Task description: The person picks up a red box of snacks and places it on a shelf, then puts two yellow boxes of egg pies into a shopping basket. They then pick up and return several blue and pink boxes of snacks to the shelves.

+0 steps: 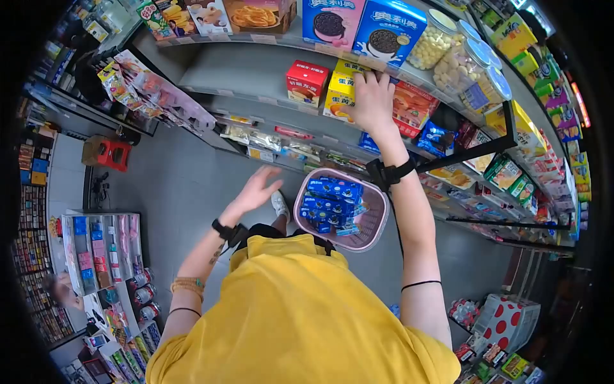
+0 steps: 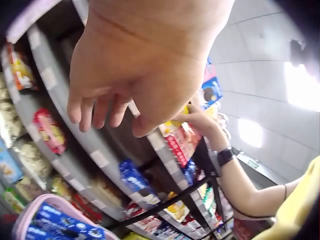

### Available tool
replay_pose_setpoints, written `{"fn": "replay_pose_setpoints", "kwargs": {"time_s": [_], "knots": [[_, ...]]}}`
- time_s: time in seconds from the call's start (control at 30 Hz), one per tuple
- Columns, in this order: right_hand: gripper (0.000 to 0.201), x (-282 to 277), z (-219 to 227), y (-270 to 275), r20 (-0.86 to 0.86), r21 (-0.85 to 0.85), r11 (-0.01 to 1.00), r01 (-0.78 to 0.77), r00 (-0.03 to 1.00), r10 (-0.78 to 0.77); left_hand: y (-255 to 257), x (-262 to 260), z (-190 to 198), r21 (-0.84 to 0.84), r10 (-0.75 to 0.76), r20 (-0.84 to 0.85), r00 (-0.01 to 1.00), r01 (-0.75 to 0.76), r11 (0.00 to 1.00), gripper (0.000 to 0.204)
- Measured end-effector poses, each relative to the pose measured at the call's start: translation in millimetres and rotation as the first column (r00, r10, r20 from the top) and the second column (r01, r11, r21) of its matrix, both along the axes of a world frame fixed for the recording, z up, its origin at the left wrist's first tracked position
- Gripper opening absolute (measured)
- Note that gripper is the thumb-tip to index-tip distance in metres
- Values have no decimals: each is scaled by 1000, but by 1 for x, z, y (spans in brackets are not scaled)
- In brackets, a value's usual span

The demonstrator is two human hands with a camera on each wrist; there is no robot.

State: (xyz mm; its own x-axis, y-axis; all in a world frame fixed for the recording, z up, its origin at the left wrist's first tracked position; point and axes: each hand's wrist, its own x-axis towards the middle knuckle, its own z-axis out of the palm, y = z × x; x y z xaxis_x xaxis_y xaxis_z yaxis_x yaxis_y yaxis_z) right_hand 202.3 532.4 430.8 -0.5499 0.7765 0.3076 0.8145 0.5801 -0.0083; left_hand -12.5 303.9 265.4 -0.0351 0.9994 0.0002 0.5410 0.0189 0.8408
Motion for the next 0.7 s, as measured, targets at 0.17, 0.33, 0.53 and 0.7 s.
{"fn": "replay_pose_setpoints", "kwargs": {"time_s": [0.17, 0.33, 0.53, 0.7], "knots": [[72, -3, -14, 11, -25, 69, 997, -19, 999, 21, -121, -69, -128, -429, 365, -28, 931, -341, 836, 45], [72, -8, -23, 13, 27, 152, 988, -21, 999, 17, -240, -97, -216, -550, 548, -171, 819, -541, 636, 46], [74, -9, -10, -8, 119, 138, 990, -18, 993, 1, -301, -91, -276, -703, 619, -162, 768, -530, 474, 46], [76, -8, -22, -5, 109, 157, 987, -13, 994, -4, -280, -89, -272, -679, 616, -99, 782, -505, 533, 46]]}}
